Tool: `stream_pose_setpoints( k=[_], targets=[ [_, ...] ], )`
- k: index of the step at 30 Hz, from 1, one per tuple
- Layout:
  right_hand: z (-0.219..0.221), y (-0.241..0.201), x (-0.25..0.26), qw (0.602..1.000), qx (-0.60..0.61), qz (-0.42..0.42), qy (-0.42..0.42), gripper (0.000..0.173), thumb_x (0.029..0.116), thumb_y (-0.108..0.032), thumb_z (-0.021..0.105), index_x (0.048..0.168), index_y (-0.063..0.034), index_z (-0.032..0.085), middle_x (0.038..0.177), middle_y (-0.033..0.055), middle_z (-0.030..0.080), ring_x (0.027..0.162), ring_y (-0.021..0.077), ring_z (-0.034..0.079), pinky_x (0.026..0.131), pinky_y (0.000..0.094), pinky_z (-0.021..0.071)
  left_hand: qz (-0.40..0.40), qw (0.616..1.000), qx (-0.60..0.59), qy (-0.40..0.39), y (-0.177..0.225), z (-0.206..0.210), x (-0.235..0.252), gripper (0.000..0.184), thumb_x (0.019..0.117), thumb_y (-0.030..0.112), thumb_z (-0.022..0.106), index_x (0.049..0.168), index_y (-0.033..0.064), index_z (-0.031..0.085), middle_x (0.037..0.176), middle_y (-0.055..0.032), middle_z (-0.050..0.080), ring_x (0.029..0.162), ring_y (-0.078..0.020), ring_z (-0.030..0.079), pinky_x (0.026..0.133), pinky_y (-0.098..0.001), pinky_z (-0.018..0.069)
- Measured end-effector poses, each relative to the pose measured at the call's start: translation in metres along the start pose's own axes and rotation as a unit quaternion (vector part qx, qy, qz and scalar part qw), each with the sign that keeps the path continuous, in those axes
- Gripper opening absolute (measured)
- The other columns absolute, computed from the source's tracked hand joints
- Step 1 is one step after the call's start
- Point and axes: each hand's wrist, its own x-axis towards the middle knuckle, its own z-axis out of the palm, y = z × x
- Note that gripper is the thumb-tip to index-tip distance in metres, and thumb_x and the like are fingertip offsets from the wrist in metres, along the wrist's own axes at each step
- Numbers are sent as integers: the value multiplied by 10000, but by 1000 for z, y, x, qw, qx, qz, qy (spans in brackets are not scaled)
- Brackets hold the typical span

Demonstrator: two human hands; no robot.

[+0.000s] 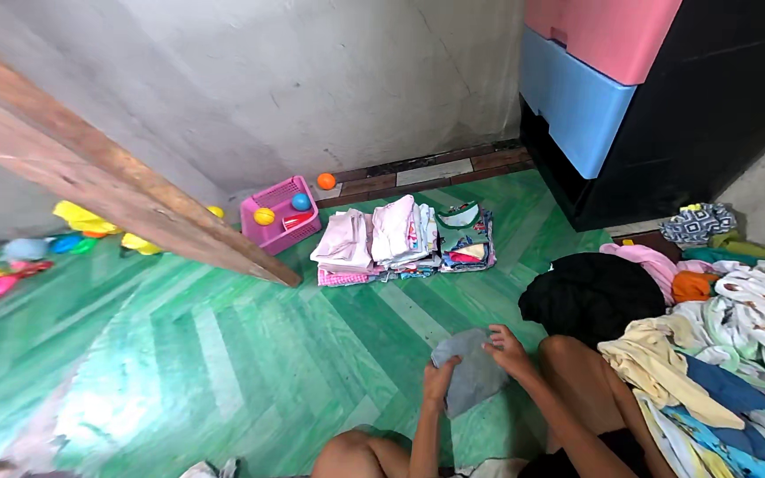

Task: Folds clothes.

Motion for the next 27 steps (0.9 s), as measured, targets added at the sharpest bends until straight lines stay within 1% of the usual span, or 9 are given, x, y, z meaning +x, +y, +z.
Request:
stream_pose_setpoints(
  k=[3, 6, 9, 13, 15, 18, 20, 24, 27],
  targets=[
    [-16, -4, -6, 998, 46, -6, 34, 557, 974, -152, 697, 1455, 20, 474, 1389, 277, 564, 1234, 370, 609, 1045, 472, 502, -74, 990, -101, -62, 8, -5, -7, 419, 972, 312, 675, 1237, -4, 597, 1015, -174, 680, 819, -225, 648, 690, -373, 542],
    [-40, -9, -13, 994, 75, -30, 72, 527, 985, -141, 684, 1442, 32, 489, 1369, 275, 580, 1232, 356, 611, 1049, 453, 499, -55, 986, -126, -94, 35, -5, -19, 363, 974, 216, 673, 1242, -7, 573, 955, -163, 680, 768, -211, 657, 665, -349, 558],
    [-58, -6, -22, 984, 116, -56, 122, 484, 977, -95, 674, 1410, 48, 513, 1313, 278, 608, 1177, 348, 638, 1002, 446, 527, 45, 985, -134, -95, 84, 5, -28, 334, 958, 151, 682, 1233, -10, 581, 913, -158, 697, 714, -198, 669, 599, -330, 557],
    [-65, -2, -29, 973, 164, -76, 141, 473, 986, -77, 625, 1417, 65, 494, 1263, 267, 630, 1110, 312, 658, 925, 439, 558, 183, 957, -218, -52, 180, 24, -34, 477, 973, 69, 627, 1390, -34, 420, 1057, -206, 656, 820, -230, 677, 677, -368, 583],
    [-60, 4, -25, 971, 155, -96, 154, 457, 978, -117, 640, 1388, 54, 533, 1231, 250, 650, 1100, 297, 667, 921, 423, 565, 244, 932, -268, -28, 225, 35, -32, 574, 986, 44, 603, 1484, 6, 320, 1199, -233, 606, 923, -261, 681, 738, -397, 597],
    [-59, 1, -20, 978, 152, -71, 127, 452, 990, -118, 631, 1398, 47, 529, 1263, 255, 635, 1147, 307, 649, 943, 423, 550, 306, 903, -302, 4, 265, 56, -9, 629, 1005, 32, 585, 1544, 47, 263, 1344, -264, 527, 1022, -307, 667, 790, -427, 599],
    [-61, -2, -16, 980, 156, -56, 114, 447, 988, -104, 632, 1398, 43, 530, 1267, 249, 630, 1154, 300, 646, 942, 413, 555, 287, 904, -318, 5, 274, 71, 19, 638, 1023, 37, 568, 1562, 59, 227, 1395, -280, 491, 1082, -340, 650, 839, -447, 591],
    [-64, 2, -8, 977, 175, -57, 112, 431, 972, -110, 635, 1366, 40, 549, 1240, 226, 642, 1109, 260, 658, 909, 380, 562, 120, 946, -302, -9, 245, 86, 99, 566, 1053, 81, 510, 1557, 72, 253, 1383, -262, 513, 1055, -315, 644, 822, -414, 571],
    [-68, 4, -5, 975, 188, -61, 103, 428, 969, -107, 630, 1360, 48, 547, 1237, 222, 637, 1098, 250, 651, 893, 372, 558, 118, 943, -310, 12, 232, 91, 113, 594, 1065, 70, 478, 1590, 68, 201, 1447, -272, 455, 1118, -327, 612, 869, -421, 556]
  ],
)
